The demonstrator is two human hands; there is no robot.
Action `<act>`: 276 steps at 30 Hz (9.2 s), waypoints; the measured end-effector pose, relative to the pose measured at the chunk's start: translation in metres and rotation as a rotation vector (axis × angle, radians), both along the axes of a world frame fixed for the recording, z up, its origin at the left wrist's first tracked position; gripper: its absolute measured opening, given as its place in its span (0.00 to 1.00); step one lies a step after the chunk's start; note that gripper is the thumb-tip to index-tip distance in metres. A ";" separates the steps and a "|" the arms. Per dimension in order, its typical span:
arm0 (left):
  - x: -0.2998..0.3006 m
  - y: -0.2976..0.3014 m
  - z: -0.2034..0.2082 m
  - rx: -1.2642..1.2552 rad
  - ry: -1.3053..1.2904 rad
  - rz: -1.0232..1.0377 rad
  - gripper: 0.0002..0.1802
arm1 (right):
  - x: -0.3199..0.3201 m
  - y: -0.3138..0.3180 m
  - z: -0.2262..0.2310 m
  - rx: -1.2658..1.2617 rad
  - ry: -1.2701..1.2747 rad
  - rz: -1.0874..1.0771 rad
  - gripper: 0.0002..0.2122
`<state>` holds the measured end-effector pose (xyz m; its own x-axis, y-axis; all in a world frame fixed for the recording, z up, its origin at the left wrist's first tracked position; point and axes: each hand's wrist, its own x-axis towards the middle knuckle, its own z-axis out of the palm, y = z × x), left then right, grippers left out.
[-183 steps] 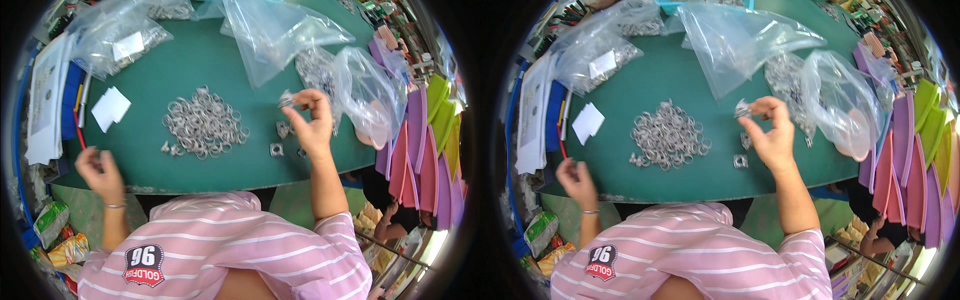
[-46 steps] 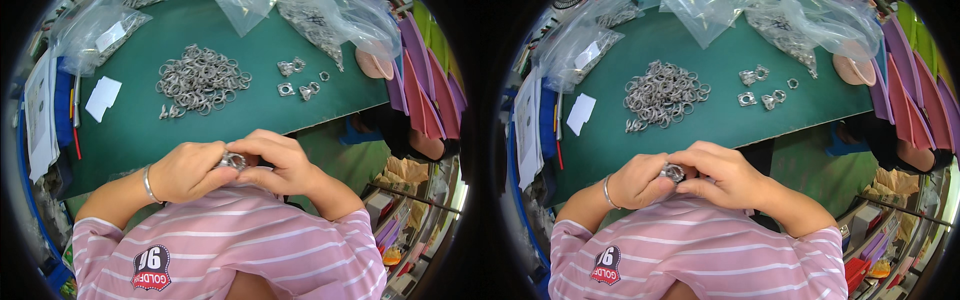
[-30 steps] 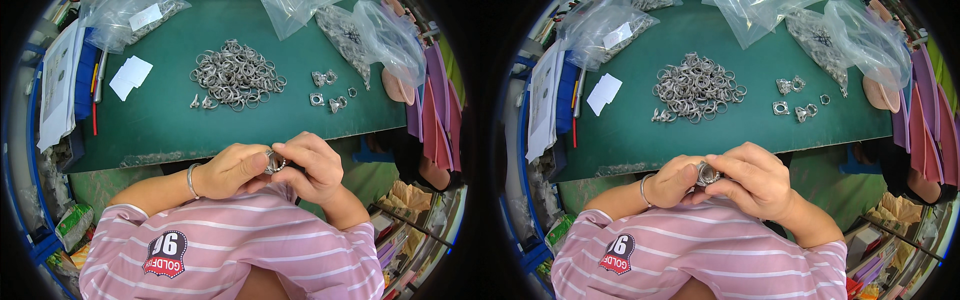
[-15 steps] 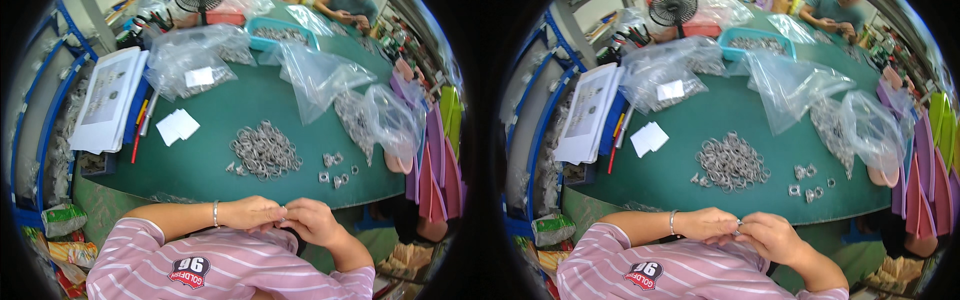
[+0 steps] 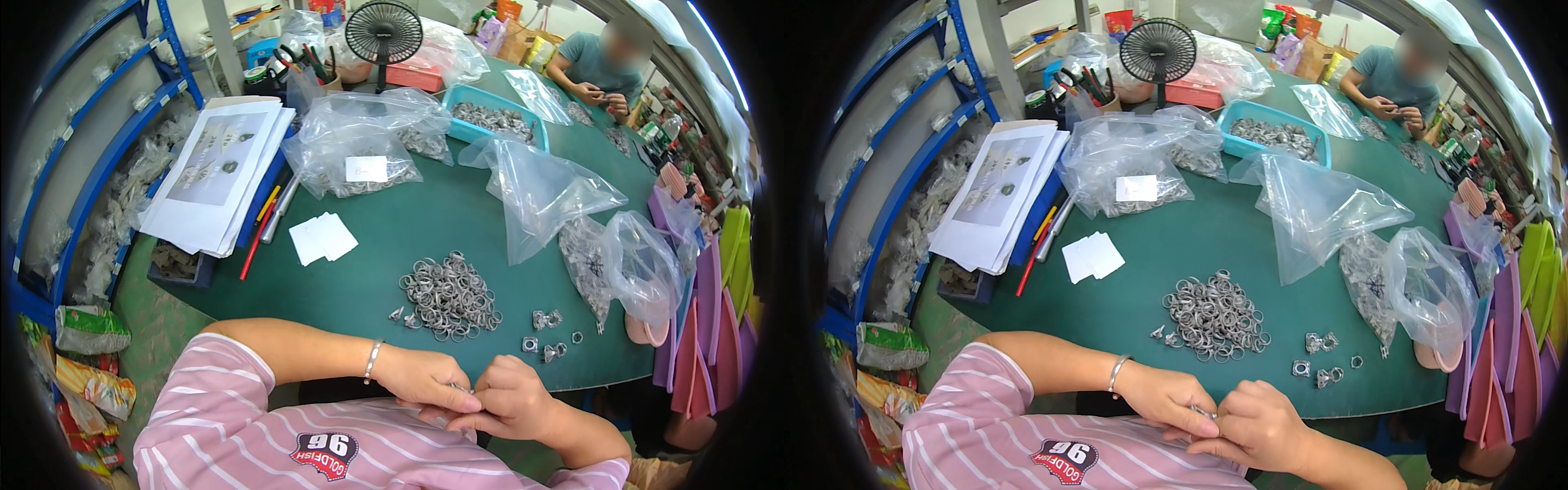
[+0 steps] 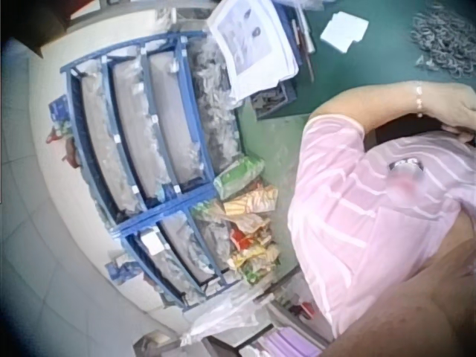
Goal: The person assembles small metal rings into a component using a manual press tool and pliers. They pick up metal rings, position them on a press, use a lever to secure them, then use pliers to bend or adjust the rings before placing the finished parts into plastic bags.
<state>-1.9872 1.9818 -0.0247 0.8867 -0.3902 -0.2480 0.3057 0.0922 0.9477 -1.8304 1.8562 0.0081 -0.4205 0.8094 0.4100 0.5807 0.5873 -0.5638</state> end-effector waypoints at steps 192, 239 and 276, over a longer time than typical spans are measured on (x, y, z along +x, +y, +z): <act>0.045 -0.002 0.027 0.448 -0.498 0.801 0.13 | -0.002 0.007 -0.081 0.343 0.741 -0.653 0.14; 0.120 -0.021 -0.024 0.788 -1.029 1.093 0.20 | 0.005 0.000 -0.099 -0.052 1.077 -0.776 0.13; 0.119 -0.035 -0.067 0.536 -0.388 0.916 0.30 | 0.051 -0.013 -0.091 -0.010 1.041 -0.827 0.04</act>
<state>-1.8687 1.9466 -0.0914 0.8375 0.5204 0.1664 0.0083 -0.3167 0.9485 -1.7789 1.8433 -0.0827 0.6981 0.6777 0.2311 0.0601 0.2661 -0.9621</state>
